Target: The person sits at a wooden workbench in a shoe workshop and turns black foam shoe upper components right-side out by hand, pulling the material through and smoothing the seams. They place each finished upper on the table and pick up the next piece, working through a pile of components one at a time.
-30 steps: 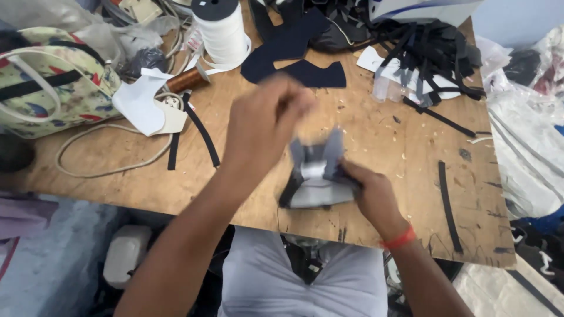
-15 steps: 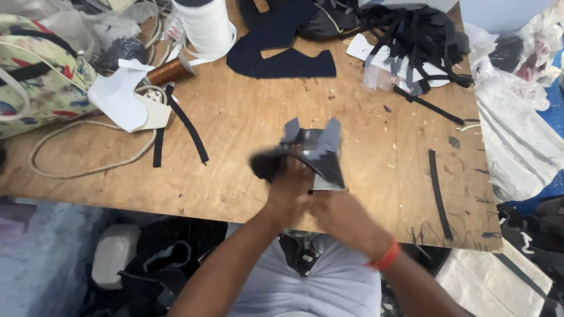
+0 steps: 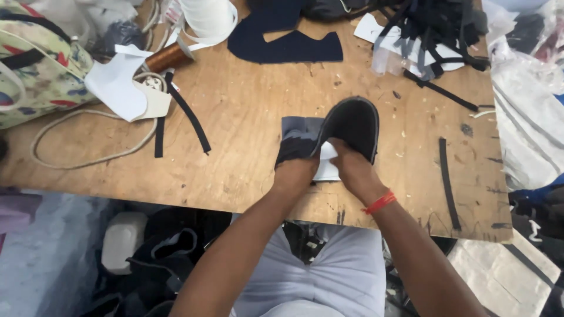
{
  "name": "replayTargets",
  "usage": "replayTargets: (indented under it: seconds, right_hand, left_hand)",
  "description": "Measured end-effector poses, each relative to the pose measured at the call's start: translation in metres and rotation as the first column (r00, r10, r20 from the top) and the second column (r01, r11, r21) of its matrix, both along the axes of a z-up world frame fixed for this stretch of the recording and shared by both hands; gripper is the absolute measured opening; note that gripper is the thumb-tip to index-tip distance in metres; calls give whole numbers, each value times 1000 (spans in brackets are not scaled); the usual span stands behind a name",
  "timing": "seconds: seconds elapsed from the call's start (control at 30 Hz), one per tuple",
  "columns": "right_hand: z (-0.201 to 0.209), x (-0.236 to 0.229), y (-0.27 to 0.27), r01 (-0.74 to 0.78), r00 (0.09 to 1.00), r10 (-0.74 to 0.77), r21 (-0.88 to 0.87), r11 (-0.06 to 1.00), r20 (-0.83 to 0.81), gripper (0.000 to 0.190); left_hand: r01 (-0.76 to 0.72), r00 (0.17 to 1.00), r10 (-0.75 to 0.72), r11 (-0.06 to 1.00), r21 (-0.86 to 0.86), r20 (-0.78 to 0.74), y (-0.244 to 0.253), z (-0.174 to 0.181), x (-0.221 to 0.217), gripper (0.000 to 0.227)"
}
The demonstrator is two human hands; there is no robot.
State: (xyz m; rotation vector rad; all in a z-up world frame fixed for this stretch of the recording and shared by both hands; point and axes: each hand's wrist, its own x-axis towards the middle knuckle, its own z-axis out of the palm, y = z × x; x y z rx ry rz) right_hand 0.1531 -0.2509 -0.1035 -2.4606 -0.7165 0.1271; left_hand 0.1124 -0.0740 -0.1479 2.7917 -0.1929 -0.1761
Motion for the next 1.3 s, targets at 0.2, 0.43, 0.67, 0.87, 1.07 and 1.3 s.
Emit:
replayTargets:
  seconds: [0.2, 0.43, 0.67, 0.87, 1.07, 1.3]
  right_hand:
    - [-2, -16, 6, 22, 984, -35, 73, 997, 177, 33]
    - [-12, -18, 9, 209, 978, -209, 31, 977, -7, 19]
    - [-17, -7, 22, 307, 951, -305, -36, 951, 51, 15]
    - [-2, 26, 60, 75, 997, -64, -425, 902, 41, 13]
    - [-60, 129, 30, -168, 976, 121, -280, 945, -179, 16]
    - [-63, 133, 19, -237, 970, 240, -64, 969, 44, 35]
  left_hand:
    - [25, 992, -21, 999, -32, 122, 0, -29, 3, 21]
    - [88, 698, -123, 992, 87, 706, 12, 2, -33, 34]
    - [93, 988, -81, 991, -94, 131, -5, 27, -27, 28]
    - [-51, 806, 153, 981, -189, 572, -26, 15, -29, 48]
    - [-92, 957, 102, 995, -47, 273, -22, 39, -24, 51]
    - [27, 946, -59, 994, 105, 317, -17, 46, -25, 42]
